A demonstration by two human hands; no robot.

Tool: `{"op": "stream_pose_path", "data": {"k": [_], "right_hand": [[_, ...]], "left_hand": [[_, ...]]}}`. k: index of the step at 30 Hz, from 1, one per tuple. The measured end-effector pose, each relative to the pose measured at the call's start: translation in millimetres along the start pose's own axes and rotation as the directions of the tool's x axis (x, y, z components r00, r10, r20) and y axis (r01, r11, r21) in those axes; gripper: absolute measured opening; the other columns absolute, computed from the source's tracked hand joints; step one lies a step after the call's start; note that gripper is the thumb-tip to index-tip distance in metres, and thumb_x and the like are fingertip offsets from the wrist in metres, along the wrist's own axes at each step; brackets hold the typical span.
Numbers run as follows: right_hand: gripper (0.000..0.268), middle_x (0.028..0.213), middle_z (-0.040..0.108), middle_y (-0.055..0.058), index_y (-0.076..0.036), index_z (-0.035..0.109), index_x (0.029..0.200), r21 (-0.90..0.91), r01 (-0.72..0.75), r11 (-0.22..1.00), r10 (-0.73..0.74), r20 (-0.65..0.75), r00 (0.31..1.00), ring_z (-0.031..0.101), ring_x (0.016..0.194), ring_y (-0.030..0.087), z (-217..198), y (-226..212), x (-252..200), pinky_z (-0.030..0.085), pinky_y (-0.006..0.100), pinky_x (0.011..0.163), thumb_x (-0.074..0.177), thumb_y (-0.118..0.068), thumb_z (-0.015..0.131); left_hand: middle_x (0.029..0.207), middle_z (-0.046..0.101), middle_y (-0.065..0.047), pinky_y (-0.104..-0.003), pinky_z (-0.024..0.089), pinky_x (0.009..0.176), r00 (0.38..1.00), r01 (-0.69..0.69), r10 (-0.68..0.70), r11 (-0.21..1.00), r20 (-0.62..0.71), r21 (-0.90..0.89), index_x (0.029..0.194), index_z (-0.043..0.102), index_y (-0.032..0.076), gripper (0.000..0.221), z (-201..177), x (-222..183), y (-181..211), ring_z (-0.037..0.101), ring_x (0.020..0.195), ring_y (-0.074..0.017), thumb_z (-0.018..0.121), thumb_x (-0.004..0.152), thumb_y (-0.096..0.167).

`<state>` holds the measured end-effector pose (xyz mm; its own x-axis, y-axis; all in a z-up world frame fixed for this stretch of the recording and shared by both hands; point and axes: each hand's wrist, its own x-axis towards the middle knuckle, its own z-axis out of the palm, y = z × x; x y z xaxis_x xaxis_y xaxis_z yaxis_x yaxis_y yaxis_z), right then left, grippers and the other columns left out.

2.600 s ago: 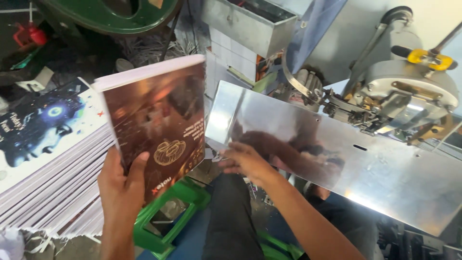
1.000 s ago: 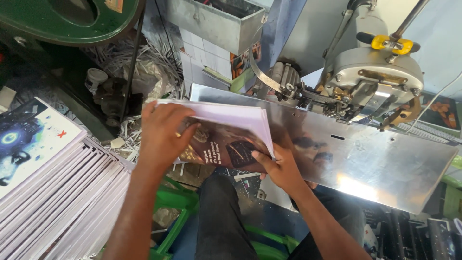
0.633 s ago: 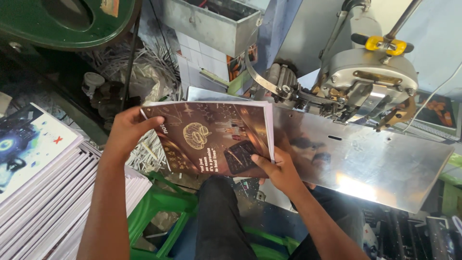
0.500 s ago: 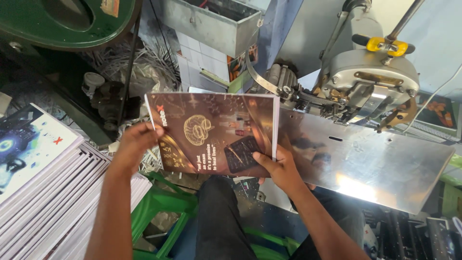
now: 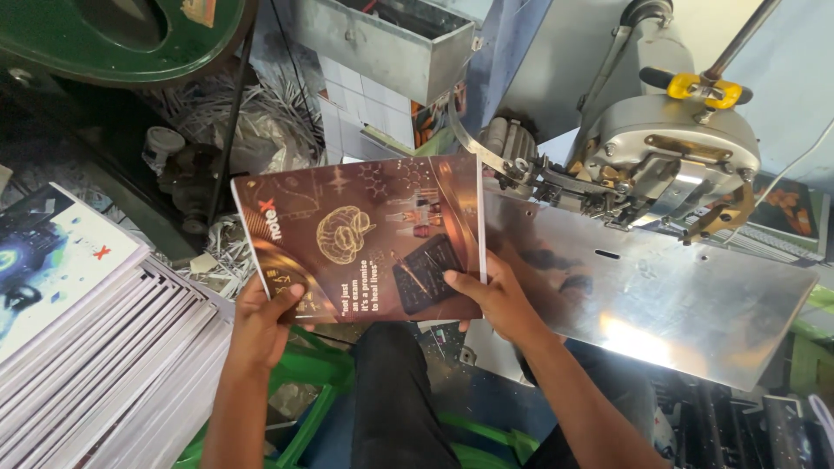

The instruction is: The person operates a binding machine to stitch the spine of notebooks. They place each notebook under the machine, activate the stitcher, then remove and stack the finished units. The person handles multiple notebooks with different cover designs throughout the clip.

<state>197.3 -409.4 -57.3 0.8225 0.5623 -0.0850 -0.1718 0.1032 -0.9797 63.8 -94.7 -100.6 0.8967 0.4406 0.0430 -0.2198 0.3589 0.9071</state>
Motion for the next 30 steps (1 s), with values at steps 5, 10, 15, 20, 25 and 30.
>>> {"op": "stream_pose_path", "data": {"k": [5, 10, 15, 20, 25, 30], "right_hand": [[0.079, 0.146, 0.05, 0.014, -0.02, 0.03, 0.158, -0.022, 0.136, 0.991, -0.134, 0.047, 0.99, 0.065, 0.111, 0.022, 7, -5, -3, 0.064, 0.035, 0.056, 0.091, -0.019, 0.072], [0.059, 0.171, 0.025, 0.02, -0.007, 0.054, 0.148, -0.312, 0.584, 0.75, -0.492, 0.327, 0.807, 0.025, 0.159, 0.033, 0, -14, -11, 0.027, 0.053, 0.124, 0.094, -0.019, 0.074], [0.042, 0.163, 0.04, 0.017, -0.011, 0.074, 0.122, -0.629, 0.685, 0.368, -0.563, 0.435, 0.703, 0.022, 0.158, 0.039, -4, -12, -5, 0.011, 0.055, 0.127, 0.081, -0.011, 0.08], [0.029, 0.151, 0.057, 0.01, -0.011, 0.078, 0.114, -0.612, 0.663, 0.431, -0.507, 0.443, 0.739, 0.052, 0.144, 0.032, -3, -3, -4, 0.01, 0.052, 0.132, 0.086, -0.006, 0.078], [0.022, 0.156, 0.052, 0.014, -0.007, 0.076, 0.115, -0.344, 0.474, 0.811, -0.341, 0.38, 0.86, 0.063, 0.127, 0.024, 4, -9, 1, 0.053, 0.035, 0.097, 0.093, -0.009, 0.071], [0.025, 0.152, 0.055, 0.013, 0.0, 0.075, 0.124, -0.426, 0.71, 0.561, -0.561, 0.435, 0.704, 0.056, 0.136, 0.022, 11, -29, 11, 0.045, 0.034, 0.111, 0.1, -0.006, 0.071]], "left_hand": [[0.093, 0.07, -0.008, -0.031, 0.051, 0.048, 0.999, -0.019, 0.015, 0.995, -0.042, -0.097, 0.114, 0.063, 0.003, 0.024, -8, -6, 1, 0.069, 0.069, -0.019, 0.066, 0.09, -0.003], [0.092, 0.071, -0.007, -0.031, 0.049, 0.046, 0.994, -0.004, -0.009, 0.992, -0.108, -0.124, 0.115, 0.063, 0.006, 0.027, -12, -8, 16, 0.07, 0.069, -0.0196, 0.065, 0.089, -0.002], [0.098, 0.072, -0.008, -0.03, 0.051, 0.051, 0.991, 0.039, -0.044, 0.999, -0.129, -0.036, 0.121, 0.064, 0.003, 0.031, -14, -6, 44, 0.07, 0.074, -0.0185, 0.063, 0.09, -0.003], [0.105, 0.073, -0.012, -0.031, 0.061, 0.078, 0.978, 0.068, -0.054, 0.996, -0.199, 0.065, 0.127, 0.063, -0.004, 0.04, -11, 3, 76, 0.072, 0.088, -0.0189, 0.062, 0.087, -0.007], [0.105, 0.073, -0.013, -0.036, 0.062, 0.079, 0.984, 0.107, -0.09, 0.988, -0.156, 0.108, 0.125, 0.064, -0.004, 0.038, -8, 23, 102, 0.073, 0.086, -0.0221, 0.058, 0.088, -0.002], [0.105, 0.072, -0.018, -0.038, 0.061, 0.077, 0.984, 0.175, -0.167, 0.976, -0.069, 0.127, 0.12, 0.059, -0.004, 0.032, -4, 59, 126, 0.074, 0.089, -0.0254, 0.057, 0.097, 0.018]]}}
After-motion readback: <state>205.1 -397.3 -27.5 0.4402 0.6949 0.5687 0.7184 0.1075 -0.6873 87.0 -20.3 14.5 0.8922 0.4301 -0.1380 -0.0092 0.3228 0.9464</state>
